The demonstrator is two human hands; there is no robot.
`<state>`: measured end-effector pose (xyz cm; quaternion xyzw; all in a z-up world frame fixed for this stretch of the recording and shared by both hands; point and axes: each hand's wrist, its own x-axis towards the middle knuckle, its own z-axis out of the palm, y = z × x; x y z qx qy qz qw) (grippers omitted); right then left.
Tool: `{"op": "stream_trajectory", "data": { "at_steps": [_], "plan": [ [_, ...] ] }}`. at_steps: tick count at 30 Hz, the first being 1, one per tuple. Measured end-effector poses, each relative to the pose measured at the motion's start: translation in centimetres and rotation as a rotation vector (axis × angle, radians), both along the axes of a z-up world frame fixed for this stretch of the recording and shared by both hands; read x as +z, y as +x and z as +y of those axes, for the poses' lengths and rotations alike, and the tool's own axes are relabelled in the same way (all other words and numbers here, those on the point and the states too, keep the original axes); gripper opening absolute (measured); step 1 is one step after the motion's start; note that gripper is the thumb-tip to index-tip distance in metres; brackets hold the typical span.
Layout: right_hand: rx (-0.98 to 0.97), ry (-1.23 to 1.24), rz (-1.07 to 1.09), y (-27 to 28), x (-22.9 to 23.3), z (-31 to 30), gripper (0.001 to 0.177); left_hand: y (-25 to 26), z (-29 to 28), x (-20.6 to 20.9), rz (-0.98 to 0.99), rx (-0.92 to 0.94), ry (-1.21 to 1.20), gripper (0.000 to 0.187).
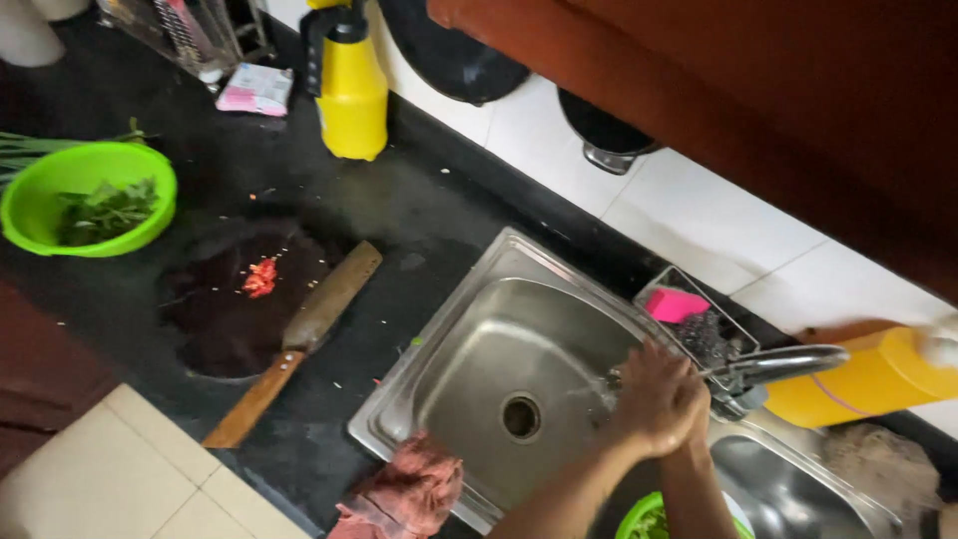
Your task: Sifting flour from a bag into a large bowl at a mixing station in a bakery.
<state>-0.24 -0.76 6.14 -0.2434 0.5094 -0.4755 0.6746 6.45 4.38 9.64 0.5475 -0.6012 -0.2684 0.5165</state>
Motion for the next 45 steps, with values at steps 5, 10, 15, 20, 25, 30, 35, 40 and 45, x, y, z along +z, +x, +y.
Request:
{"op": "stream_trajectory", "data": {
  "at_steps": [5,10,15,20,25,30,35,40,45],
  "plan": [
    [-0.047,-0.07,-0.218,1.0,2.3,4.5,0.04,2.9,-5.1,0.2,-0.035,0.19,0.314,0.062],
    [-0.064,-0.019,-0.082,0.5,1.4,1.1,0.032,-1.7,-6.4,-4.8,0.52,0.296,0.44,0.041],
    [0.037,0.012,0.153,3.5,4.5,0.8,0.038,1.4,2.9,4.8,0.93,0.312,0.448,0.074],
    [0.16,0.034,0.539,4.3,7.9,2.2,0.048,0.2,-2.0,-0.4,0.817,0.403,0.791,0.067],
    [0.204,0.065,0.872,3.1,10.5,6.2,0.056,1.4,-5.2,-5.1,0.259,0.142,0.715,0.037],
    [0.093,0.013,0.527,-12.5,2.2,1.7,0.026,0.0,-5.3,-6.3,-0.508,0.14,0.203,0.033],
    [-0.112,0.193,0.602,-19.3,2.0,-2.6,0.054,2.2,-2.4,-1.3,-0.577,-0.24,0.348,0.034],
    [0.418,-0.241,0.729,-23.9,-6.2,-7.7,0.032,4.7,-1.7,-6.8,-0.768,-0.35,0.196,0.048],
    [0.157,0.135,0.365,-30.0,-16.6,-14.8,0.027,10.4,2.6,-4.4,-0.791,-0.129,0.301,0.023]
  ]
}}
